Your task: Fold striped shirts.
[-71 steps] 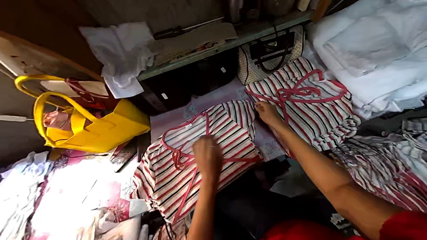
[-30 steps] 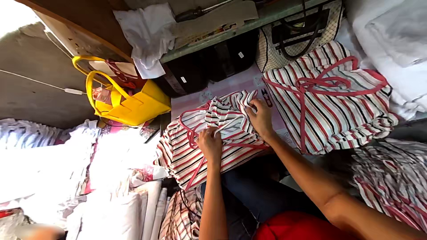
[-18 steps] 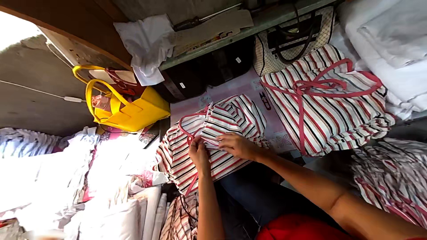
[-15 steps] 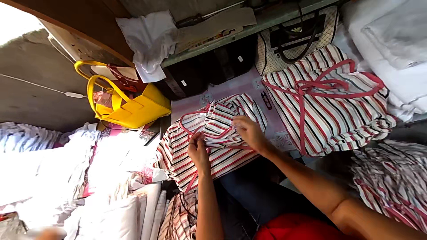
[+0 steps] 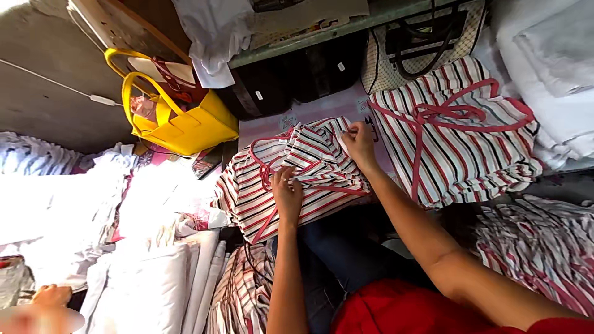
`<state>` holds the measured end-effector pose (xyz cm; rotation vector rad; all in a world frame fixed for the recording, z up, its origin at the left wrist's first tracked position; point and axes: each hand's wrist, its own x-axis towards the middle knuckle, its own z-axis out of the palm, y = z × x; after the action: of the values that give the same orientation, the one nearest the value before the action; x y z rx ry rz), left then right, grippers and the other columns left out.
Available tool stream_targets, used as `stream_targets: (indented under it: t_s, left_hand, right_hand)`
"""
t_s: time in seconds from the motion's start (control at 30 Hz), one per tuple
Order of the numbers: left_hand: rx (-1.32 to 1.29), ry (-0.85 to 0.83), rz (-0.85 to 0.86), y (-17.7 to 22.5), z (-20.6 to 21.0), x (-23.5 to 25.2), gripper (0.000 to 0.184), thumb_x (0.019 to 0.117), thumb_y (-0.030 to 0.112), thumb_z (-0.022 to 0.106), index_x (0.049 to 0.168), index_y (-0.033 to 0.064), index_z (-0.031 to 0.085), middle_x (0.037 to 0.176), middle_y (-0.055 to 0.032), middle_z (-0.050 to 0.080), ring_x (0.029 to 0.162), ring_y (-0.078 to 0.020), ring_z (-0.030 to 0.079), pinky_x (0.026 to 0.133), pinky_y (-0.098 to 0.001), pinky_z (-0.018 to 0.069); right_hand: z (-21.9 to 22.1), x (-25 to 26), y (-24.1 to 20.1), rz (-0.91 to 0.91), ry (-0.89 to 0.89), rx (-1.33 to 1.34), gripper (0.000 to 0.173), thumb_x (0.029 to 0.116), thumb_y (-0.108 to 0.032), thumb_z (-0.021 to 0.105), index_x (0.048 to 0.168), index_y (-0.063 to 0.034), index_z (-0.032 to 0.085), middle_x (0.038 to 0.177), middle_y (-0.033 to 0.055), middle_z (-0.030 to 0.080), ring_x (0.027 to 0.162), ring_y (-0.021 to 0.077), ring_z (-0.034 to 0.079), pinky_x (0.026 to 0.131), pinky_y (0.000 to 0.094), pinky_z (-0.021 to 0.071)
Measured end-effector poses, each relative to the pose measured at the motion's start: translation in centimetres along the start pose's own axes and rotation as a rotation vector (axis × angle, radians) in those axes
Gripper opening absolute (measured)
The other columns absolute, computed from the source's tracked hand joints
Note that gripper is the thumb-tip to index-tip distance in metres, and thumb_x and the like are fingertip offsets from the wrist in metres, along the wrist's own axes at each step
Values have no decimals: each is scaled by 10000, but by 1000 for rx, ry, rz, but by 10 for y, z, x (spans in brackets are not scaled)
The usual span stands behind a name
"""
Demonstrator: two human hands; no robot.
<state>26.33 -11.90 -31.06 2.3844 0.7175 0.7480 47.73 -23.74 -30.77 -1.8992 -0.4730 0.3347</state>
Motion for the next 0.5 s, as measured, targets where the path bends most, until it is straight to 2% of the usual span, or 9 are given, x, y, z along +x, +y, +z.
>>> stream_targets:
  t_s: [0.03,0.07,0.1,0.2,0.23,0.33,0.4,0.47,0.5]
  left_hand:
    - [11,-37,63,1,1,-1,363,891,5,609,1243,-41,684,1311,-244,641,1225,-427,591,1021,-586,461]
    - [44,-90,108,3,2,-2,388,896,38,619,1276,-11,682,1313,-216,654,1227,-421,595,1019,-609,446]
    - [81,-141,125,4,4,-3,361,908,60,627,1257,22,709,1246,-184,695,1173,-409,619,974,-615,445]
    - [114,-226,105,-2,8,-12,210,939,59,620,1048,61,800,1007,-144,737,1029,-374,658,911,-594,462]
    - [91,-221,99,-5,9,-13,208,936,48,619,1028,61,804,975,-146,730,1015,-367,657,918,-583,465]
    - [-14,-143,62,-4,7,-16,216,914,1,601,988,35,801,948,-159,712,982,-330,657,905,-499,512]
    - [-67,-27,9,0,2,-14,207,910,-41,571,969,-25,769,995,-199,714,983,-301,687,880,-437,560]
    - [-67,95,-59,0,-4,-12,213,914,-70,529,946,-57,739,996,-206,716,943,-271,694,827,-401,566]
    - [-55,147,-87,0,-7,-10,218,919,-71,519,955,-65,734,987,-205,715,912,-254,693,804,-386,564]
  right_hand:
    - [2,2,10,82,3,17,572,961,-209,708,1373,118,484,1316,339,553,1206,448,578,1017,554,489]
    - [6,2,19,171,-11,52,627,930,-215,750,1393,106,473,1289,332,581,1186,439,595,1011,565,491]
    - [7,0,24,219,-31,70,583,923,-197,758,1364,94,513,1227,314,625,1126,419,626,976,563,505]
    - [2,-24,12,-16,12,13,253,985,-104,659,1173,62,622,1025,255,647,889,380,636,775,543,529]
    - [3,-30,4,-131,36,-11,205,992,-94,642,1150,35,623,1045,226,634,874,345,639,743,508,546]
    - [28,-44,-15,-441,-74,-49,141,957,-34,655,1075,39,682,1265,229,605,1097,328,649,912,469,576]
    - [56,-61,-10,-683,-324,-166,136,957,-37,640,1033,23,735,1231,220,655,1167,350,645,1056,549,490]
    - [63,-77,-4,-845,-631,-322,181,1009,-81,582,1071,-11,737,1308,183,666,1296,372,591,1145,682,319]
    - [60,-79,-2,-882,-692,-308,186,1013,-97,578,1051,-24,745,1301,162,677,1298,360,591,1140,646,339]
